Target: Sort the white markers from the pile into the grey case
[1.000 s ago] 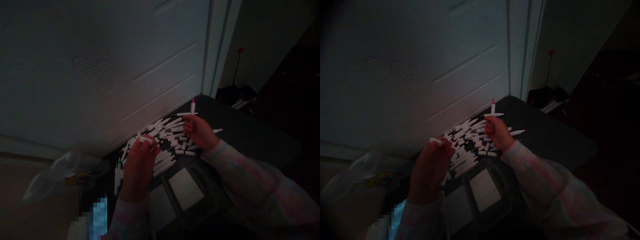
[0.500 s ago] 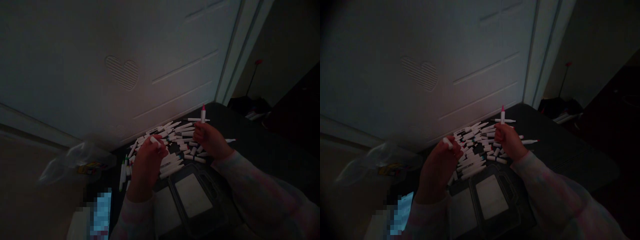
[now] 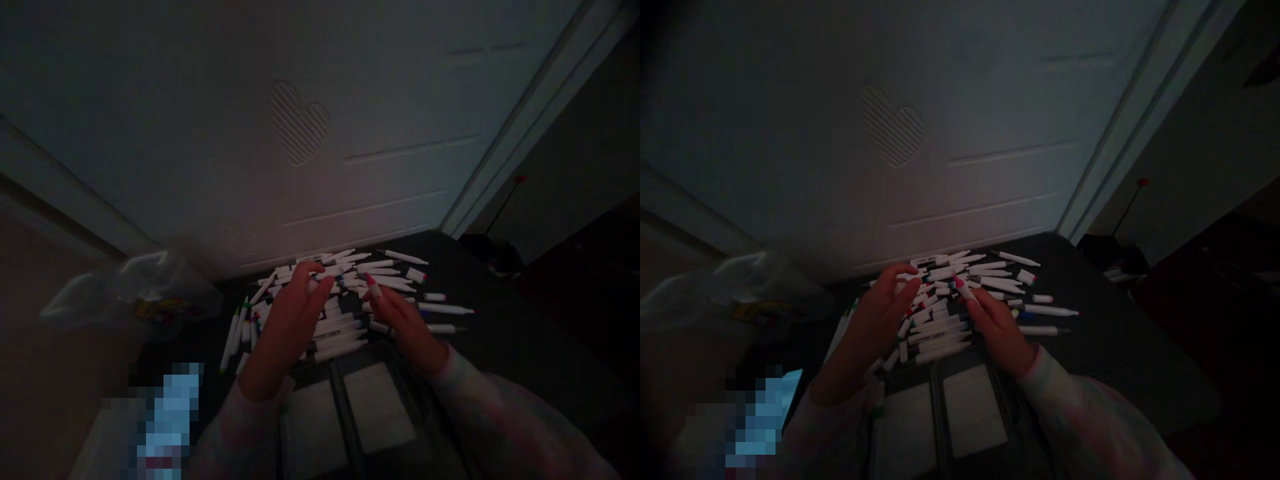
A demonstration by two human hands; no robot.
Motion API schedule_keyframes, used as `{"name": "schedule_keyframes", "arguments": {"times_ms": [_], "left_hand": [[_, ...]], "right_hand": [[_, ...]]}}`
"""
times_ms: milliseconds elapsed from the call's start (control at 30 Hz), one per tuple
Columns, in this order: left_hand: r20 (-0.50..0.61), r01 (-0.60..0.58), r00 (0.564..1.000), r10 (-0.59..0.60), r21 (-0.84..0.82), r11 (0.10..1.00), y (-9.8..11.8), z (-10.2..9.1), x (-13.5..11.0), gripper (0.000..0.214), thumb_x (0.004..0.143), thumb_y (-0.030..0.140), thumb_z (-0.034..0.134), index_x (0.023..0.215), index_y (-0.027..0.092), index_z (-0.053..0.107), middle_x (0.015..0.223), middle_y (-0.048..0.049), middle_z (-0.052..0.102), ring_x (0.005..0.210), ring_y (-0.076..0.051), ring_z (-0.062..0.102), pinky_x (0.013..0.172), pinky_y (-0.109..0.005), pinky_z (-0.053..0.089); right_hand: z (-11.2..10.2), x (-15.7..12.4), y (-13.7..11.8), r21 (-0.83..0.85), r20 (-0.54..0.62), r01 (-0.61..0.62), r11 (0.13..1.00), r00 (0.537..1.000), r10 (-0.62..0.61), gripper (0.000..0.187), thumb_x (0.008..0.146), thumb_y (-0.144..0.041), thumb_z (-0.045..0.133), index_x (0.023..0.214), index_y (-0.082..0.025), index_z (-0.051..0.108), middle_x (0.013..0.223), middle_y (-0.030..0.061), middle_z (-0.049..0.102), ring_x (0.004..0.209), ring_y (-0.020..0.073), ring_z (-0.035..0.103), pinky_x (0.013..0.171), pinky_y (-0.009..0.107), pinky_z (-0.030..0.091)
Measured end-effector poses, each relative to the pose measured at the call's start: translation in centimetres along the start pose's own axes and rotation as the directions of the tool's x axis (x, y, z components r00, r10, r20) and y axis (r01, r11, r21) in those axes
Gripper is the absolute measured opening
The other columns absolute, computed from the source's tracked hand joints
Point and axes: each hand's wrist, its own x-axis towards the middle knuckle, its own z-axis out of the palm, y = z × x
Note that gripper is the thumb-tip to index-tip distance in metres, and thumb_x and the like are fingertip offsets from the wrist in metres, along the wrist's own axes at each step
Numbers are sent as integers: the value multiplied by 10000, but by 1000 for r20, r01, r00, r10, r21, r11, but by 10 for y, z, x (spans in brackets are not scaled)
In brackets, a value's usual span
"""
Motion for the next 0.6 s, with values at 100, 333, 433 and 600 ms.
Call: {"name": "schedule_keyframes", "arguments": {"times_ms": [100,333,433,600], "left_hand": [[24,56,998,-51,-345,937,-5,0,3,249,806,431,336,784,210,448,448,85,294,390,-78,246,408,-200,189],[10,142,986,-165,-564,813,-13,0,11,111,703,268,439,674,210,350,450,98,304,399,-51,240,406,-153,230],[28,179,980,-195,-539,823,-12,-1,12,138,722,288,497,725,204,388,498,90,407,407,-42,302,404,-148,254],[26,143,987,-157,-580,802,-10,-2,12,236,745,398,513,700,174,456,476,74,408,400,-31,317,397,-146,257]], "right_hand": [[2,-1,5,9,19,-21,1000,1000,21,268,807,-429,463,918,-252,630,732,11,520,658,154,442,579,268,339],[6,-2,11,74,33,-17,997,999,15,257,829,-379,442,1023,-262,562,629,-23,410,554,124,357,501,260,292],[7,-2,11,66,31,-7,998,999,5,252,829,-376,446,1030,-276,561,632,-18,433,549,128,379,487,260,309],[5,-6,9,-82,14,92,992,996,-91,249,817,-352,472,1016,-269,596,729,28,571,684,180,526,572,297,413]]}}
